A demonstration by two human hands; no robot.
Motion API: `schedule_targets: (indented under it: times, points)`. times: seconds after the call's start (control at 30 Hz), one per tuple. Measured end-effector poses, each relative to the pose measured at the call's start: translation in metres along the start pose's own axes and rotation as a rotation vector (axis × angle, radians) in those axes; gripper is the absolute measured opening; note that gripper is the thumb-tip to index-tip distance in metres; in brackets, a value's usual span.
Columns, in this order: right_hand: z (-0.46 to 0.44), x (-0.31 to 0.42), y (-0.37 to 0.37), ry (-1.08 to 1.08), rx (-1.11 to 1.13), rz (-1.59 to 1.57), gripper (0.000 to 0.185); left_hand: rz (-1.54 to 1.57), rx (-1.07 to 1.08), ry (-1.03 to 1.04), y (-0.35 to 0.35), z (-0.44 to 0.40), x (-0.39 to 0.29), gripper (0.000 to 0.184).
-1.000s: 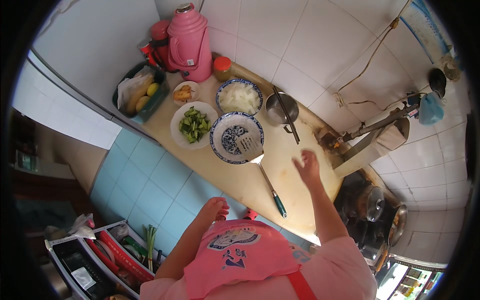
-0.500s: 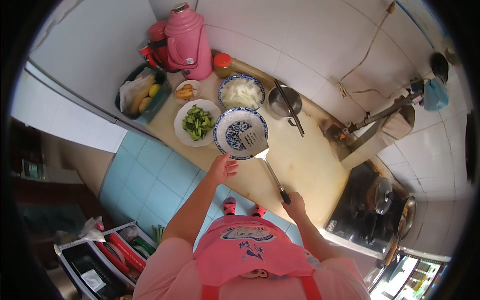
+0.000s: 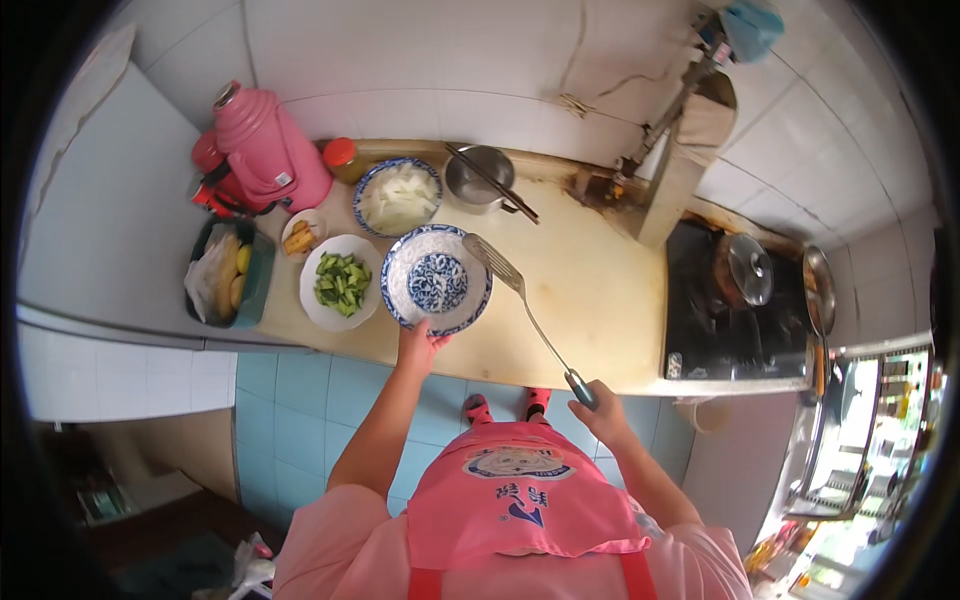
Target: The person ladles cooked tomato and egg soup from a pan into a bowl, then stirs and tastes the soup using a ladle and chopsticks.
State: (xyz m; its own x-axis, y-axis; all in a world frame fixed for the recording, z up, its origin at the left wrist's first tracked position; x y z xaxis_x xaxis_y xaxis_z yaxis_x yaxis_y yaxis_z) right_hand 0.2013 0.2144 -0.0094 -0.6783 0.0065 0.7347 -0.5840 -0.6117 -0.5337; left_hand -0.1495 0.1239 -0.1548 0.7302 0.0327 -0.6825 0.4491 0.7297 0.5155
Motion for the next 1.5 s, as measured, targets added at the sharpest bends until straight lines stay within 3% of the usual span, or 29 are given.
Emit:
schedule_targets:
  times: [0.1, 0.27, 0.37, 0.5, 0.53, 0.7, 0.9, 0.97, 1.0, 1.03, 1.23, 1.27, 1.3, 1.37, 1.43, 1.5]
  points:
    - [0.045, -0.025, -0.008, 0.025, 0.015, 0.006, 0.028, -0.103, 0.031, -0.033, 0.013, 0.045, 0.029, 0.044]
    - [0.1, -0.096, -0.033, 0.128, 0.032, -0.161, 0.022, -0.181, 0.176, -0.087, 0.1, 0.094, 0.082, 0.044]
    - [0.135, -0.136, -0.056, 0.231, -0.036, -0.293, 0.03, -0.24, 0.245, -0.122, 0.141, 0.111, 0.124, 0.044]
    - [0.179, -0.188, -0.099, 0.189, -0.2, -0.236, 0.032, -0.242, 0.259, -0.187, 0.194, 0.139, 0.177, 0.042]
    - [0.19, -0.183, -0.117, 0.178, -0.216, -0.115, 0.034, -0.201, 0.27, -0.209, 0.202, 0.144, 0.193, 0.042]
    - [0.216, -0.248, -0.161, 0.138, -0.246, -0.124, 0.034, -0.135, 0.185, -0.158, 0.229, 0.148, 0.261, 0.036]
    - [0.248, -0.273, -0.231, -0.013, -0.211, -0.382, 0.033, 0.012, 0.077, -0.24, 0.23, 0.132, 0.324, 0.034]
    - [0.258, -0.278, -0.257, -0.111, -0.257, -0.557, 0.03, -0.057, 0.138, -0.169, 0.241, 0.123, 0.319, 0.033]
    - [0.271, -0.275, -0.27, -0.118, -0.232, -0.702, 0.028, -0.062, 0.138, -0.169, 0.242, 0.123, 0.321, 0.033]
    - [0.287, -0.272, -0.291, 0.05, -0.193, -0.785, 0.03, -0.067, 0.137, -0.169, 0.247, 0.12, 0.32, 0.032]
    - [0.368, -0.333, -0.364, 0.062, -0.659, -0.885, 0.033, -0.105, 0.181, -0.216, 0.261, 0.089, 0.32, 0.038]
    - [0.381, -0.346, -0.374, 0.1, -0.706, -0.933, 0.032, -0.154, 0.199, -0.213, 0.256, 0.077, 0.324, 0.049]
    - [0.394, -0.36, -0.384, 0.132, -0.754, -0.981, 0.031, -0.179, 0.224, -0.218, 0.271, 0.087, 0.321, 0.049]
    - [0.417, -0.385, -0.399, 0.174, -0.857, -1.128, 0.028, -0.192, -0.109, -0.317, 0.256, 0.113, 0.321, 0.065]
    - [0.442, -0.417, -0.423, 0.229, -0.977, -1.058, 0.027, -0.221, -0.412, -0.305, 0.223, 0.13, 0.329, 0.07]
    - [0.461, -0.446, -0.445, 0.25, -0.976, -1.142, 0.026, -0.487, -0.349, -0.159, 0.209, 0.151, 0.339, 0.061]
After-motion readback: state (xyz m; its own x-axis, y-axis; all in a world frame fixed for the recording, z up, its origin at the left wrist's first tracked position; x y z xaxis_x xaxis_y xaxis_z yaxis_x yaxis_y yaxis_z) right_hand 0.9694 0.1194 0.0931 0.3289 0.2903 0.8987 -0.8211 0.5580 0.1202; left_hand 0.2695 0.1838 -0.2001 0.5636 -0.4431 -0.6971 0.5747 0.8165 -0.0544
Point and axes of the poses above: each hand's wrist, its own z-axis away from the middle knuckle, its own y-axis out of the palm, x = y × z, the point moved 9 cm from there along -z, towards the middle knuckle
